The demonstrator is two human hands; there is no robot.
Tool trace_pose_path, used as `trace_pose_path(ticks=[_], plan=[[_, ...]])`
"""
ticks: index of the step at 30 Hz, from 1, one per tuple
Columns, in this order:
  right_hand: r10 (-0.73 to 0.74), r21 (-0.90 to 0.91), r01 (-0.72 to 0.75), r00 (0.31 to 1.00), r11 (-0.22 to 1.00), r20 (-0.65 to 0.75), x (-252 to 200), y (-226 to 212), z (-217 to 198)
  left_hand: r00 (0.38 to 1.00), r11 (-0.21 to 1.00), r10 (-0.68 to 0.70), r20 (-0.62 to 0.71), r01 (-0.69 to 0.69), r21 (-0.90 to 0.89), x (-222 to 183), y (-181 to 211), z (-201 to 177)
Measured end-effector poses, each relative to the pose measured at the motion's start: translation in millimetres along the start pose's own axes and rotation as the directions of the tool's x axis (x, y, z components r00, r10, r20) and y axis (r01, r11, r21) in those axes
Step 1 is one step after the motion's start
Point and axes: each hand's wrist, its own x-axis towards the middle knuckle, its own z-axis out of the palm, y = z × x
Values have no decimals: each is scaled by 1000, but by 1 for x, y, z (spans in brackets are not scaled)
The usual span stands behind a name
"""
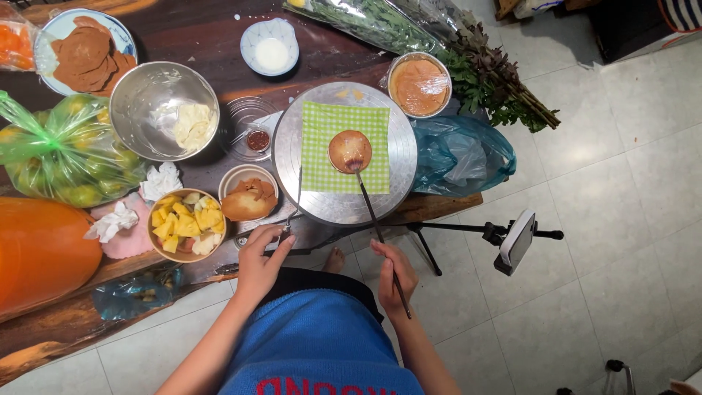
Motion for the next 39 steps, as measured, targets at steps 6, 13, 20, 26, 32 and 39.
trace_pose_path(ticks=[6,13,20,26,32,39], plan=[[24,-29,-23,998,999,54,34,-3,17,1000,1000,-10,-16,11,1,5,0,-7],[-44,78,45,999,996,-15,43,-14,31,997,999,-23,-69,22,-24,12,-8,-35],[275,210,-304,948,929,157,177,37,196,992,998,-56,-115,55,-13,19,-21,-75],[145,105,-153,986,983,79,239,97,306,983,997,-71,-166,64,-52,22,-37,-106],[146,-142,-139,989,980,34,259,116,335,976,990,-138,-171,133,-39,32,-54,-130],[217,-244,-203,975,948,36,246,108,318,984,995,-95,-148,94,-18,43,-56,-130]])
